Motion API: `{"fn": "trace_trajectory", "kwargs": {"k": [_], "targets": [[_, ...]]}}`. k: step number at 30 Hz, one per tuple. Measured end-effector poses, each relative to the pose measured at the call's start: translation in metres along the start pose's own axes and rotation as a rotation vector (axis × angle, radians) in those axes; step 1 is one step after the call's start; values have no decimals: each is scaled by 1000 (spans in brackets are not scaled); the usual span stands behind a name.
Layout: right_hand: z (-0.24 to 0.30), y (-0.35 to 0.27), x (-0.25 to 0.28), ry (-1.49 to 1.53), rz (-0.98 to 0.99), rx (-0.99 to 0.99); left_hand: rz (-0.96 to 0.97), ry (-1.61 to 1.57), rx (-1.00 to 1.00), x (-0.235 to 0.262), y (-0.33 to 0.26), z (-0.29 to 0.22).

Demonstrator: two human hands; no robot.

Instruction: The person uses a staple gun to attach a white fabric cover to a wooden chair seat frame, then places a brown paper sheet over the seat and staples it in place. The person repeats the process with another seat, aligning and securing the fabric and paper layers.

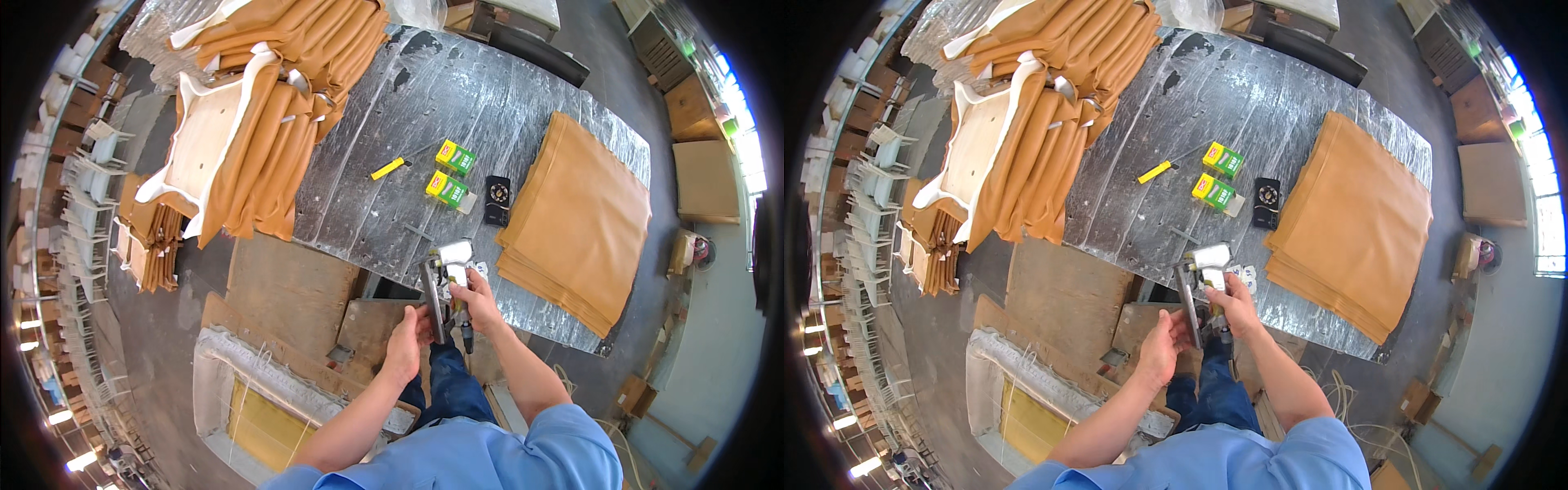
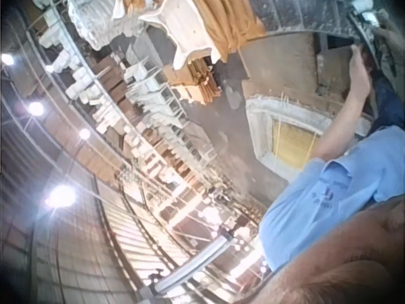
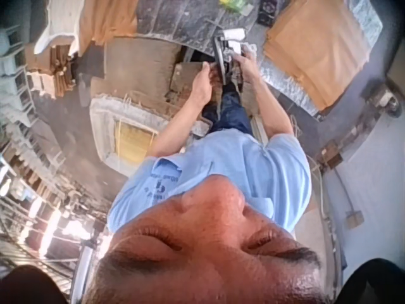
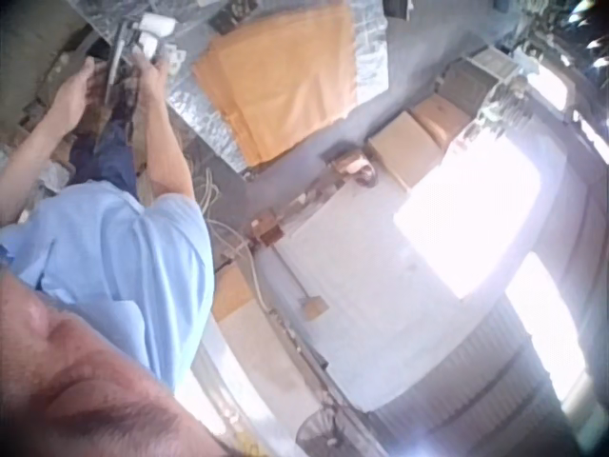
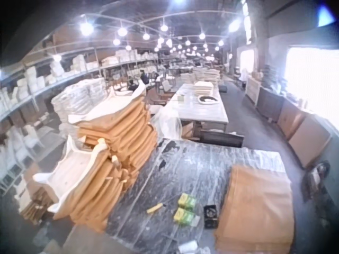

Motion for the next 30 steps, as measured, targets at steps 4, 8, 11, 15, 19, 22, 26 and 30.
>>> {"fn": "trace_trajectory", "kwargs": {"k": [4,8,11,15,19,22,26,30], "targets": [[7,-16,-38,188,47,-68,51,22,-80,-12,-16,-23],[-9,-29,-79,311,261,-178,89,-72,-95,-9,-40,-29],[-32,-26,-93,444,229,-212,58,-52,-99,-13,-60,-32],[-37,-22,-106,524,340,-205,104,43,-185,-16,-73,-31],[-33,-19,-112,465,338,-199,200,-44,-30,-12,-67,-23],[-48,-10,-99,379,374,-215,250,-377,115,-7,-60,-19],[-72,6,-96,237,254,-298,139,-367,119,9,-48,-10],[-64,79,-65,-363,137,-125,77,-432,105,17,-48,-13]]}}
Point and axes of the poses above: each hand's wrist, its own y-axis towards the middle knuckle, its own x-axis out of the back of the hand, z = x × y, the point moved 8 cm from there along y, towards the middle knuckle, and after that the axes turned 3 degrees about x, right-handed, at the moved point
